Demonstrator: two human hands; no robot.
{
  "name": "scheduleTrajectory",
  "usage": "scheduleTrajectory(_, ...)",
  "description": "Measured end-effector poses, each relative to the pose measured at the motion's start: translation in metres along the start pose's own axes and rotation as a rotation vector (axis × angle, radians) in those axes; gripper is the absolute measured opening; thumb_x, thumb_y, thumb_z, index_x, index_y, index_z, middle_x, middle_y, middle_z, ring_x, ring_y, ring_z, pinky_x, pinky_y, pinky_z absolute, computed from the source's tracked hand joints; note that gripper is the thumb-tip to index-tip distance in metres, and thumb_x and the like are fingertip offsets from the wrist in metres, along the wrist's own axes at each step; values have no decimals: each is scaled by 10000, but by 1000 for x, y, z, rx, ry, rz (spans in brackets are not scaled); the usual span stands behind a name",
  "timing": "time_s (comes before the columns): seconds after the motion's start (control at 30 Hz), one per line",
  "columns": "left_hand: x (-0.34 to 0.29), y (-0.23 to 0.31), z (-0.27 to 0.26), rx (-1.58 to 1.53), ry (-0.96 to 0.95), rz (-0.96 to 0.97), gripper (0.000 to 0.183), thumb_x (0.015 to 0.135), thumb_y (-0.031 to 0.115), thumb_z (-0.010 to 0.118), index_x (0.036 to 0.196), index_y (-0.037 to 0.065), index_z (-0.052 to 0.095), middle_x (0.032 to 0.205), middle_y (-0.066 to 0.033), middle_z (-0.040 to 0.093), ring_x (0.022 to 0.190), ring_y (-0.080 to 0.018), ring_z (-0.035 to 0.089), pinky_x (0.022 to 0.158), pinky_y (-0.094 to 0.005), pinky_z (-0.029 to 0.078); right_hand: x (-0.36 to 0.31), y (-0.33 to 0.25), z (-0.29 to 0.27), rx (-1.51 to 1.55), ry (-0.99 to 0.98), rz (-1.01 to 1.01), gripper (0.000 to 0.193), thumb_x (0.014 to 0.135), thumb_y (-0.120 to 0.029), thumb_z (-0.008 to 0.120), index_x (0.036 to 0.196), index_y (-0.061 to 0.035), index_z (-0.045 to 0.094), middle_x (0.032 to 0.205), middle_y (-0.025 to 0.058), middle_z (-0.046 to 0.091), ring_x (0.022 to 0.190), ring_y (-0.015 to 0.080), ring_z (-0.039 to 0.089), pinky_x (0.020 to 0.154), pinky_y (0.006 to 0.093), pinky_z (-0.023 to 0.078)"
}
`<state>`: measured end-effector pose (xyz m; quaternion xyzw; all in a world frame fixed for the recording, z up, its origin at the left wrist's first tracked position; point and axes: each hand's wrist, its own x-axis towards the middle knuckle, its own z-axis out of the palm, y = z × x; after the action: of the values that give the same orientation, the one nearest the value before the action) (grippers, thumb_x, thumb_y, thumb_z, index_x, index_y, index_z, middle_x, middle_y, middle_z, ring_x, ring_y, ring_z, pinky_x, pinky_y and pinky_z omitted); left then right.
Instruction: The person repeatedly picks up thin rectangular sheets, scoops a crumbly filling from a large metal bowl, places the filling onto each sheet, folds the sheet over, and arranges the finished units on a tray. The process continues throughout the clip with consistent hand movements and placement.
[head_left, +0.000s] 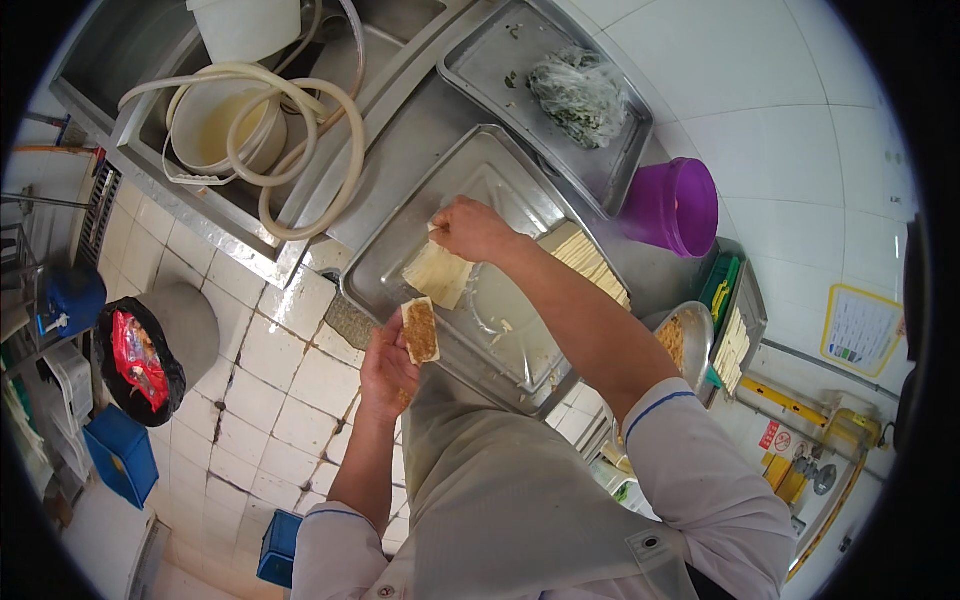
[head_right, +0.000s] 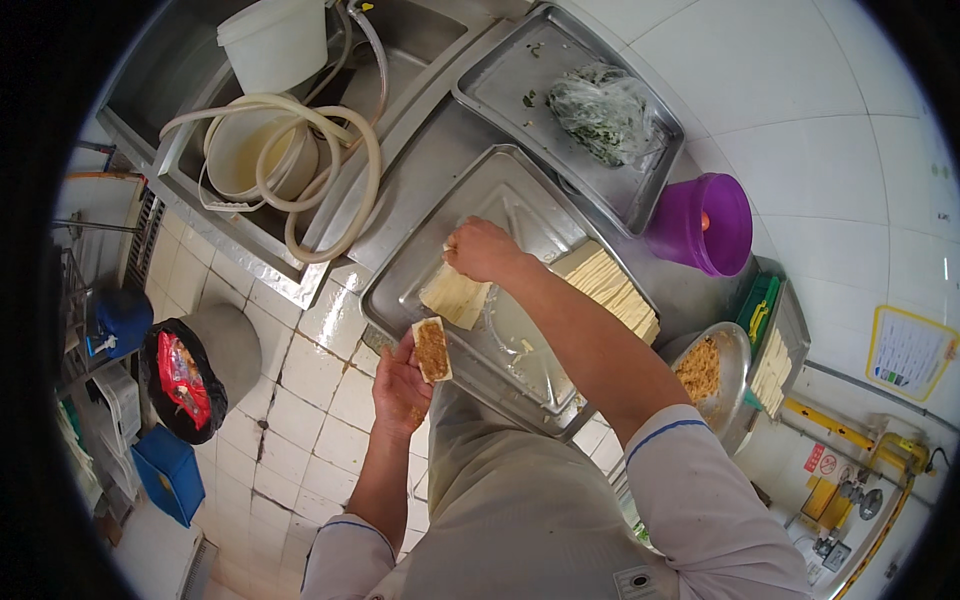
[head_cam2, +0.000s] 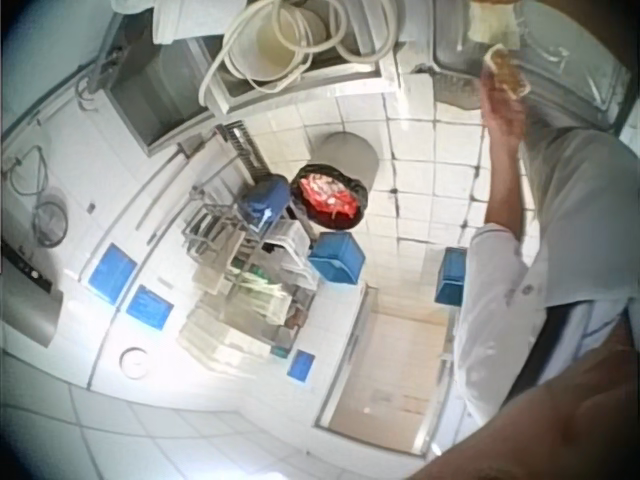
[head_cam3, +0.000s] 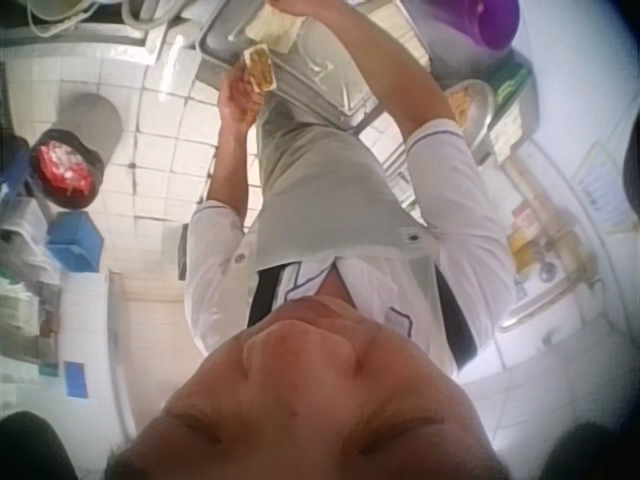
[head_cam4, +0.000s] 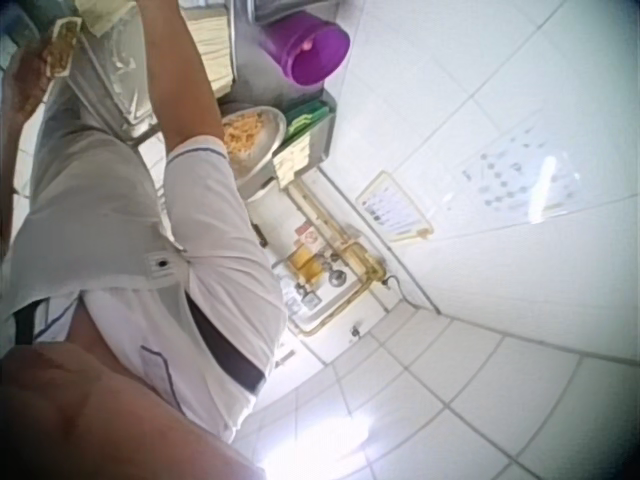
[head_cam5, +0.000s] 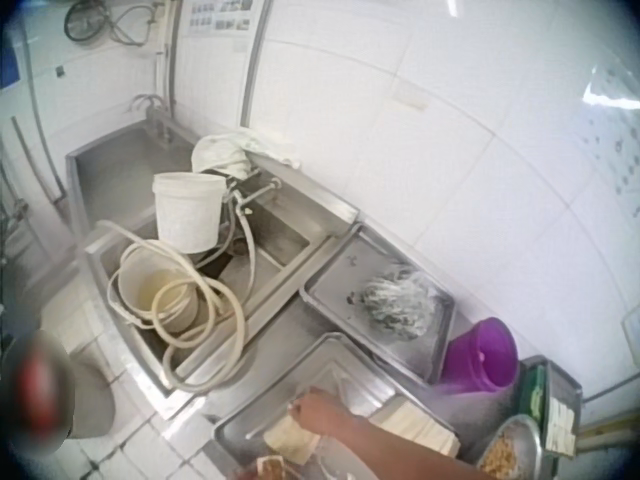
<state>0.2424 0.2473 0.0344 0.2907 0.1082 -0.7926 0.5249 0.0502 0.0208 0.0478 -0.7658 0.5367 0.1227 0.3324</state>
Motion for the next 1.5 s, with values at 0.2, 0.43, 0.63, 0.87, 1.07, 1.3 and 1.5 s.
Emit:
scheduleTrajectory(0.2, -1, 14, 1, -35, -51, 48, 665, 1098, 523, 448, 1543, 29, 440, 1502, -141, 574, 1374, -256, 566, 1163, -387, 444, 7, -12, -1, -41, -29, 74, 317, 889, -336, 733, 1059, -71, 771, 1179, 218, 676, 1100, 383, 664, 973, 464, 537)
scheduleTrajectory(0.43, 0, 17, 4, -38, -79, 49, 656, 1100, 524, 445, 1538, 35, 449, 1500, -143, 575, 1369, -261, 573, 1146, -397, 464, -2, -7, 12, -73, 183, 1, 262, 843, -268, 754, 979, -44, 753, 1068, 204, 705, 1077, 373, 667, 944, 471, 544)
scheduleTrajectory(0.63, 2, 21, 8, -44, -77, 65, 646, 1100, 520, 446, 1535, 43, 454, 1500, -145, 575, 1375, -267, 568, 1147, -405, 463, 11, -17, 17, -75, 134, -25, 279, 834, -275, 759, 980, -37, 751, 1058, 210, 715, 1070, 389, 676, 929, 482, 557)
scheduleTrajectory(0.87, 0, 27, 9, -20, -61, 79, 654, 1078, 528, 492, 1489, 20, 500, 1488, -170, 583, 1385, -296, 562, 1167, -413, 452, 15, -24, 9, 17, 72, 214, 368, 812, -299, 769, 1049, -18, 758, 1138, 220, 731, 1100, 374, 699, 943, 453, 572)
scheduleTrajectory(1.07, -2, 29, 8, -23, -48, 88, 642, 1076, 527, 499, 1482, 30, 513, 1485, -171, 586, 1381, -293, 567, 1156, -413, 460, 19, -22, 2, 75, -97, 359, 391, 800, -340, 760, 969, 12, 769, 1146, 200, 745, 1109, 333, 710, 941, 425, 574)
scheduleTrajectory(1.3, 0, 29, 5, -25, -36, 98, 645, 1076, 538, 491, 1484, 40, 517, 1478, -161, 595, 1364, -288, 580, 1136, -406, 474, 22, -42, 32, -149, 115, 235, 260, 835, -158, 660, 991, 15, 777, 1039, 238, 751, 1007, 364, 741, 851, 448, 605)
scheduleTrajectory(1.5, 1, 37, 5, -44, -33, 134, 661, 1083, 544, 465, 1494, 26, 495, 1477, -159, 594, 1360, -288, 579, 1137, -416, 468, 8, -58, 49, 95, 231, 92, 258, 871, -183, 685, 1068, -16, 691, 947, 221, 734, 940, 422, 711, 846, 494, 572)
